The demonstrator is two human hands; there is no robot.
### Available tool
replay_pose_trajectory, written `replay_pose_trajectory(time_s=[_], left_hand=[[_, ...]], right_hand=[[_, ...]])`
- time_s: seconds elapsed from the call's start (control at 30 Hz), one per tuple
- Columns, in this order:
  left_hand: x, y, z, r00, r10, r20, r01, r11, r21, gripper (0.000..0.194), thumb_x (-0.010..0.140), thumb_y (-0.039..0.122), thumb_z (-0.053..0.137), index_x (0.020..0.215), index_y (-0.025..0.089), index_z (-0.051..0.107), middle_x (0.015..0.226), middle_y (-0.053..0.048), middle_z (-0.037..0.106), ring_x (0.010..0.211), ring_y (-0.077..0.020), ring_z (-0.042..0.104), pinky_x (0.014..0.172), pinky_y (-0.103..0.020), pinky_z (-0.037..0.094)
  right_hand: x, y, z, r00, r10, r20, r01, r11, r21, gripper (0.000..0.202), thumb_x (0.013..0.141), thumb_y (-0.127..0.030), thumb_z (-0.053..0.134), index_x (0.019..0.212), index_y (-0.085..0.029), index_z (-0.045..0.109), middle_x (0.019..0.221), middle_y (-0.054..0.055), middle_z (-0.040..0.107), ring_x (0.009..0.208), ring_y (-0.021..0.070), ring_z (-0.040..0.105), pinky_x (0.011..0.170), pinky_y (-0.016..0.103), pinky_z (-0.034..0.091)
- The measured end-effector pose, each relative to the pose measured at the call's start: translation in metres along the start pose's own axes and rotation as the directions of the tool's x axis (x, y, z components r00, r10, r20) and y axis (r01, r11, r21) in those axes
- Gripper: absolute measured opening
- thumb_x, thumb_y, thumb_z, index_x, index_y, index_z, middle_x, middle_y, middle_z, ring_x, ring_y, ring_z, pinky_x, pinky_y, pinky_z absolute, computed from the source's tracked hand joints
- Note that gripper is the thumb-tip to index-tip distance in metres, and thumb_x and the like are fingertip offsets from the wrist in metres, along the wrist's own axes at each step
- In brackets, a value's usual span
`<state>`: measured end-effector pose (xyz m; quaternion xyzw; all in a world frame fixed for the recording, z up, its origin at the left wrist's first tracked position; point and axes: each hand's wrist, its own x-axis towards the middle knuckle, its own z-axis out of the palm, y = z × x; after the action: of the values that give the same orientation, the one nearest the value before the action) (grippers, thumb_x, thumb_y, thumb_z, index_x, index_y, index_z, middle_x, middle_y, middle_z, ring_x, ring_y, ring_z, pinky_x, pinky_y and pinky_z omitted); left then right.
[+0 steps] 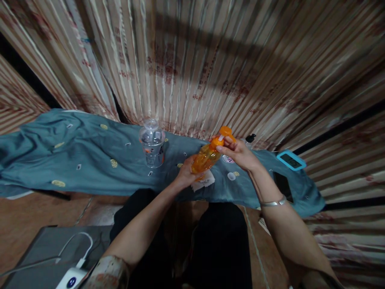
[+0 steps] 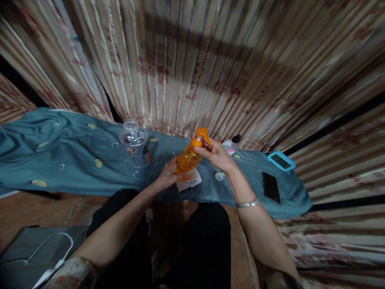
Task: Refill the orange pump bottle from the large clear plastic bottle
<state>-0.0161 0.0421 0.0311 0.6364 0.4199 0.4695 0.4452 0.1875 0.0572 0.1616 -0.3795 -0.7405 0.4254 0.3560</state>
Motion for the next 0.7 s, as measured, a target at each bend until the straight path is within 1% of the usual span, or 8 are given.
replay_pose_trajectory(time_s=[0.27, 0.33, 0.43, 0.53, 0.63, 0.7], left_hand=[[-0.001, 0.002, 0.0, 1.0, -0.007, 0.01, 0.007, 1.0, -0.004, 0.06, 0.065, 0.019, 0.088, 0.12, 0.02, 0.063, 0.122, -0.007, 0.074, 0.115, -0.0286, 0.07, 0.105, -0.045, 0.055], [-0.001, 0.003, 0.0, 1.0, -0.016, 0.015, 0.016, 1.0, 0.01, 0.062, 0.065, 0.02, 0.088, 0.121, 0.019, 0.063, 0.123, -0.008, 0.074, 0.115, -0.0293, 0.07, 0.105, -0.046, 0.055], [-0.001, 0.002, 0.0, 1.0, -0.023, 0.019, 0.023, 1.0, 0.022, 0.065, 0.065, 0.022, 0.088, 0.124, 0.018, 0.062, 0.124, -0.01, 0.074, 0.116, -0.03, 0.07, 0.105, -0.047, 0.055], [-0.001, -0.001, 0.0, 1.0, 0.0, 0.019, -0.001, 1.0, 0.013, 0.065, 0.065, 0.024, 0.088, 0.124, 0.02, 0.062, 0.124, -0.009, 0.074, 0.116, -0.0294, 0.069, 0.106, -0.047, 0.054], [-0.001, -0.005, 0.0, 1.0, 0.001, 0.001, -0.001, 1.0, 0.018, 0.066, 0.064, 0.025, 0.089, 0.125, 0.02, 0.062, 0.124, -0.009, 0.074, 0.116, -0.0298, 0.069, 0.107, -0.048, 0.053], [-0.001, -0.007, 0.001, 1.0, -0.004, 0.003, 0.004, 1.0, 0.028, 0.067, 0.065, 0.025, 0.089, 0.125, 0.02, 0.062, 0.125, -0.01, 0.074, 0.116, -0.0301, 0.069, 0.107, -0.049, 0.053]], right_hand=[[-0.001, -0.004, 0.0, 1.0, -0.012, 0.017, 0.013, 1.0, -0.017, 0.039, 0.096, -0.047, 0.071, 0.121, -0.018, 0.066, 0.126, 0.009, 0.066, 0.118, 0.0231, 0.064, 0.107, 0.05, 0.051], [-0.002, -0.004, 0.001, 1.0, -0.022, 0.017, 0.022, 0.999, -0.025, 0.038, 0.096, -0.047, 0.071, 0.121, -0.018, 0.066, 0.127, 0.009, 0.065, 0.118, 0.0231, 0.063, 0.107, 0.05, 0.051], [-0.003, -0.003, 0.002, 1.0, -0.03, 0.01, 0.03, 0.999, -0.042, 0.038, 0.096, -0.048, 0.07, 0.119, -0.018, 0.066, 0.123, 0.008, 0.066, 0.114, 0.0221, 0.065, 0.105, 0.048, 0.052], [-0.003, 0.0, 0.002, 0.999, -0.041, 0.002, 0.041, 0.997, -0.063, 0.038, 0.096, -0.051, 0.069, 0.116, -0.018, 0.066, 0.12, 0.008, 0.067, 0.111, 0.0211, 0.066, 0.102, 0.047, 0.054], [-0.003, 0.004, 0.004, 0.997, -0.065, -0.036, 0.061, 0.994, -0.095, 0.04, 0.096, -0.053, 0.069, 0.114, -0.018, 0.067, 0.117, 0.008, 0.068, 0.108, 0.0207, 0.066, 0.101, 0.046, 0.054], [-0.004, 0.007, 0.008, 0.992, -0.088, -0.095, 0.074, 0.988, -0.135, 0.04, 0.095, -0.054, 0.069, 0.111, -0.017, 0.067, 0.113, 0.007, 0.069, 0.105, 0.0202, 0.067, 0.099, 0.045, 0.055]])
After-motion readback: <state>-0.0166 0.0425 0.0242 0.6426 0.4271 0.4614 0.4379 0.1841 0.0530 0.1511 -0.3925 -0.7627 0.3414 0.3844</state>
